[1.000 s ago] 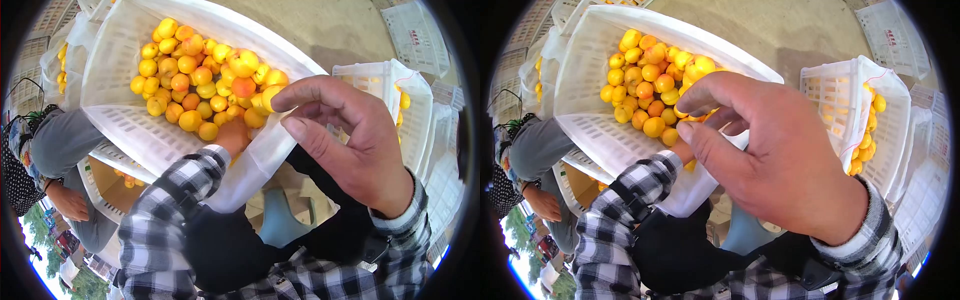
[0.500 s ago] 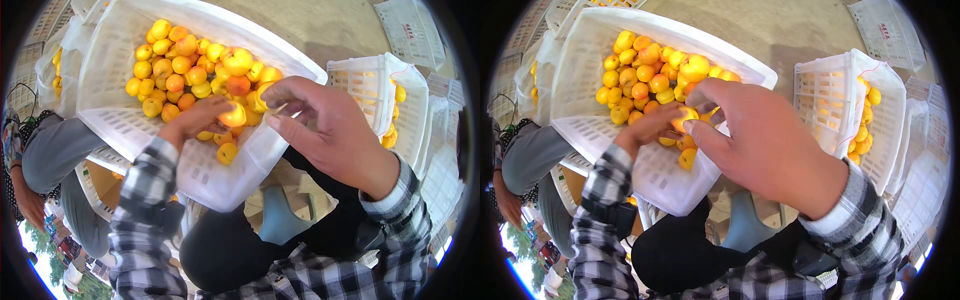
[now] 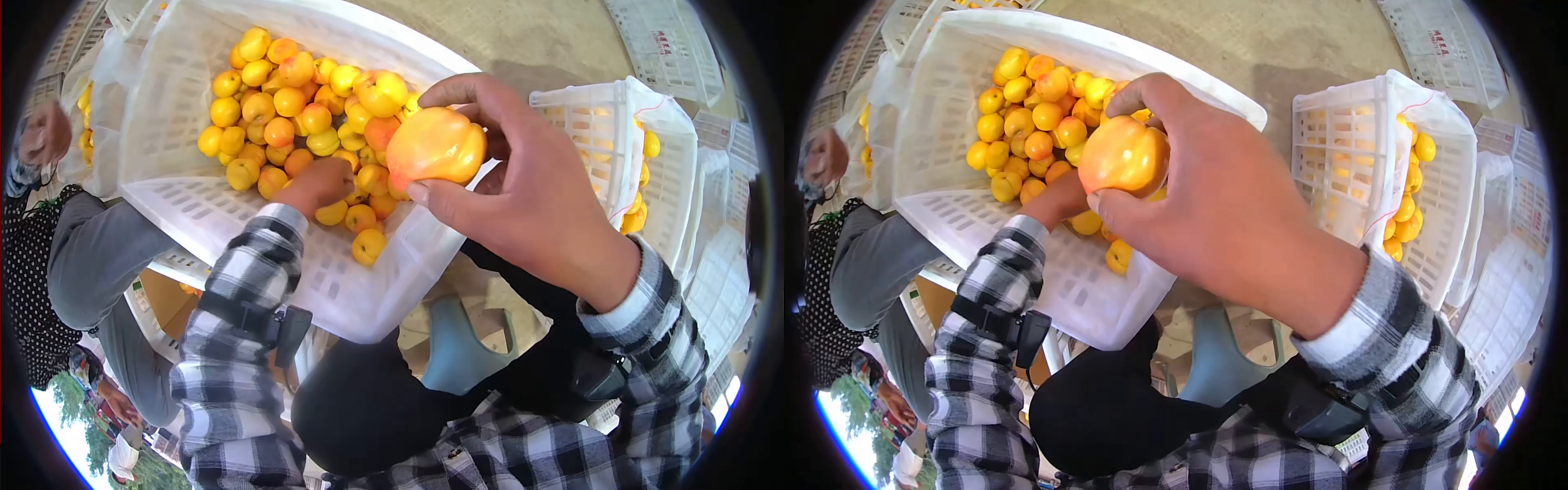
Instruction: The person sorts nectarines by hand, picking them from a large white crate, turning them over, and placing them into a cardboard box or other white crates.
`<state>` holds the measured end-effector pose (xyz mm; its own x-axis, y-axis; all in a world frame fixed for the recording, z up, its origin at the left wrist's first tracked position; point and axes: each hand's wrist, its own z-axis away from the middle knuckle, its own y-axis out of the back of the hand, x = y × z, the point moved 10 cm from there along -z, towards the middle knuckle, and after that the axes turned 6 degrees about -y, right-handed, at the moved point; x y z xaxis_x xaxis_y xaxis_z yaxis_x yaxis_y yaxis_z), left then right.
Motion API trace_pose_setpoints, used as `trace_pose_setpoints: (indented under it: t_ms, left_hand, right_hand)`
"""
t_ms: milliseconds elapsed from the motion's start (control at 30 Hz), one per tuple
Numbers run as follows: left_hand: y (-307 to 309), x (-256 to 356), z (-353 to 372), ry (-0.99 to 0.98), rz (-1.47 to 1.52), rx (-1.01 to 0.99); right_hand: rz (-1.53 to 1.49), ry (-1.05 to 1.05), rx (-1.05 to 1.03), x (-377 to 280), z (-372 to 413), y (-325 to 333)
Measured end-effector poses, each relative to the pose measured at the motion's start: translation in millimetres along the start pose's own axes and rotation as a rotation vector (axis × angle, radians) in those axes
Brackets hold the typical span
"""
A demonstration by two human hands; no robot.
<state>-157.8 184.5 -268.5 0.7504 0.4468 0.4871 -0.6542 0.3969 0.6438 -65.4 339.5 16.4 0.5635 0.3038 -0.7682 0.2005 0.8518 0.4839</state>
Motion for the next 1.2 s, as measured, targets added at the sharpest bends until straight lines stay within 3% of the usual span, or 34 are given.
trace_pose_setpoints:
  t_ms: [67,100,167,267,367,433,500,567,667,700,800,833,867,933,967,1033,1067,1133,1200]
  left_hand:
    - [-36,17,3,-0.205,0.108,-0.001]
    - [-37,25,7,-0.207,0.108,-0.005]
    - [-48,38,13,-0.158,-0.311,-0.121]
    - [-41,69,24,-0.292,-0.499,-0.135]
    - [-105,53,3,-0.407,-0.315,-0.101]
    - [-15,58,15,-0.47,-0.302,-0.162]
    - [127,18,28,-0.673,-0.378,-0.111]
    - [222,-13,37,-0.791,-0.417,-0.067]
    - [203,8,14,-0.86,-0.688,0.004]
    - [177,26,11,-0.749,-0.663,0.011]
    - [47,75,37,-0.162,-0.073,-0.16]
    - [31,70,48,-0.082,0.074,-0.208]
    - [27,58,51,-0.072,0.067,-0.196]
    - [58,30,57,-0.042,0.527,0.182]
    - [64,27,58,-0.04,0.52,0.192]
    - [56,-3,57,0.19,1.352,0.236]
    - [59,-6,53,0.188,1.352,0.252]
    - [61,-24,43,0.237,1.765,0.48]
    - [58,-40,25,0.205,1.786,0.49]
  right_hand:
    - [0.001,-0.011,0.011,2,2,1]
    - [-0.011,0.001,0.001,2,3,0]
    - [-0.023,0.011,-0.006,1,3,1]
    - [0.005,-0.01,-0.045,1,4,0]
    - [0.042,0.011,-0.045,-2,5,2]
    - [0.006,0.031,-0.042,-2,6,2]
    - [0.009,0.035,-0.047,-3,7,2]
    - [0.007,0.039,-0.045,-3,7,2]
    - [0.046,0.116,0.006,-9,6,11]
    - [0.016,0.053,-0.023,-5,5,12]
    - [-0.027,-0.001,-0.033,-1,6,12]
    - [-0.043,-0.002,-0.02,-1,5,13]
    - [-0.045,0.015,-0.02,-5,6,12]
    - [-0.096,-0.029,-0.059,-4,7,9]
    - [-0.121,-0.044,-0.086,-5,8,7]
    - [-0.097,-0.001,-0.067,-8,9,5]
    - [-0.075,0.032,-0.049,-10,9,5]
    - [-0.063,0.04,-0.072,-9,10,3]
    - [-0.099,0.063,-0.075,-15,9,1]
